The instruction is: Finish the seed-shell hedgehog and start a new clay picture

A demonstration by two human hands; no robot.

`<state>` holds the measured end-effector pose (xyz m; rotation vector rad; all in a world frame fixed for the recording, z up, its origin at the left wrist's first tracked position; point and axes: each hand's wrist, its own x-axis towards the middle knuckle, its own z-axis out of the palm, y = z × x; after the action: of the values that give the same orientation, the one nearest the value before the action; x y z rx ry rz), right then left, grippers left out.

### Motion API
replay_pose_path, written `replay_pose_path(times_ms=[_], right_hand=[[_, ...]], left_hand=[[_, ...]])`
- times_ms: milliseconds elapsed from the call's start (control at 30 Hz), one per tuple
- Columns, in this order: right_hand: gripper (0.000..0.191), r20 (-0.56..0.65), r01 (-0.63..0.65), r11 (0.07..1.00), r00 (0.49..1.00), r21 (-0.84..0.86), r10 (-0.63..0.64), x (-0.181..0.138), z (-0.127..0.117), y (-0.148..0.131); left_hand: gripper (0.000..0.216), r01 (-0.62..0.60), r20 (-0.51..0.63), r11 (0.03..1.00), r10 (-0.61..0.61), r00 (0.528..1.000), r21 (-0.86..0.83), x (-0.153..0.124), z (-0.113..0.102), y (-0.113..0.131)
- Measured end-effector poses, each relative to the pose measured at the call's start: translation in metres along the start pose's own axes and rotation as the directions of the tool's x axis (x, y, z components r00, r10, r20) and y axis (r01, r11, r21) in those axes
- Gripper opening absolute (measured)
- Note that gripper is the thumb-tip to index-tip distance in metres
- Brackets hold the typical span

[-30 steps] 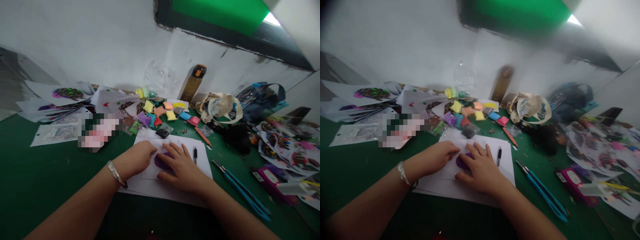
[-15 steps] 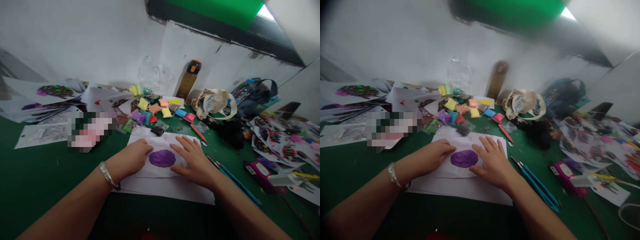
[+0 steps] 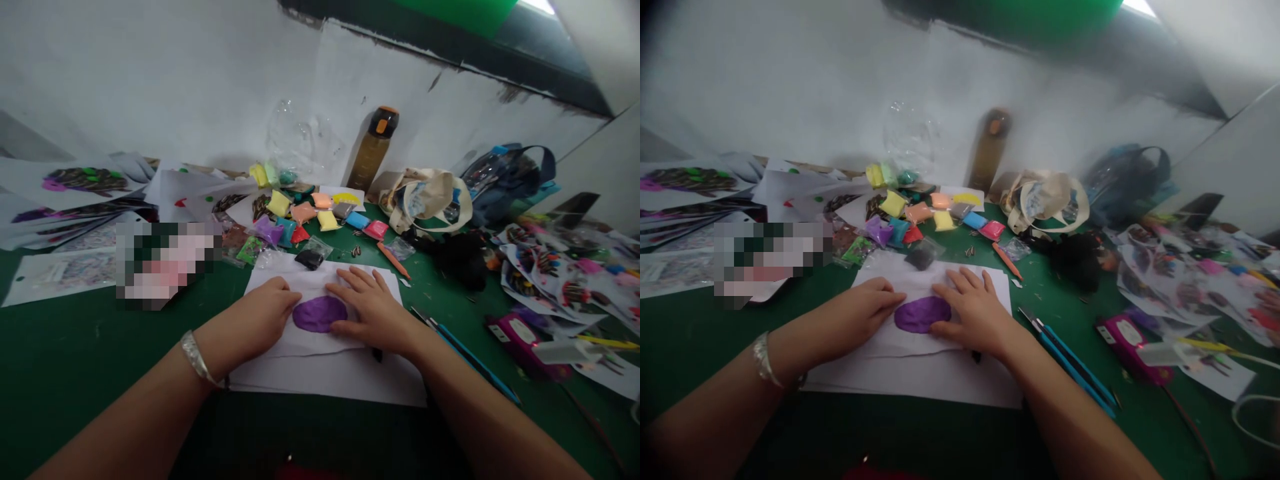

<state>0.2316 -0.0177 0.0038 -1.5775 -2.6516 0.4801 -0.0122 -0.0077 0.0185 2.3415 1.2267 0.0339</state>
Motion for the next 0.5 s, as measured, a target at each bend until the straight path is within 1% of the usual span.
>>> replay_pose_path(times_ms=[100, 167, 233, 367, 500], right_hand=[[0.066, -0.077, -0.036, 0.999, 0.996, 0.034, 0.039, -0.006, -0.006, 0.009], [0.066, -0.125, -0.054, 0.998, 0.991, 0.028, 0.057, -0.007, -0.006, 0.013], [0.065, -0.117, -0.051, 0.999, 0.992, 0.006, 0.051, -0.006, -0.003, 0.015], [0.064, -0.042, -0.034, 0.999, 0.999, -0.027, 0.033, 0.000, 0.004, 0.010], [0.066, -0.039, -0.059, 0.998, 0.998, 0.008, 0.059, -0.001, 0.001, 0.009]], left_hand=[[0.033, 0.027, 0.015, 1.000, -0.027, 1.000, -0.006, 0.000, -0.002, 0.002], [0.035, 0.038, 0.019, 0.999, -0.038, 0.999, -0.002, 0.001, -0.002, 0.002], [0.036, 0.036, 0.013, 0.999, -0.036, 0.999, 0.000, 0.001, -0.001, 0.002], [0.036, 0.021, -0.002, 1.000, -0.021, 1.000, 0.004, 0.002, 0.001, 0.000], [0.035, 0.026, 0.001, 1.000, -0.026, 1.000, 0.009, 0.002, 0.002, 0.001]])
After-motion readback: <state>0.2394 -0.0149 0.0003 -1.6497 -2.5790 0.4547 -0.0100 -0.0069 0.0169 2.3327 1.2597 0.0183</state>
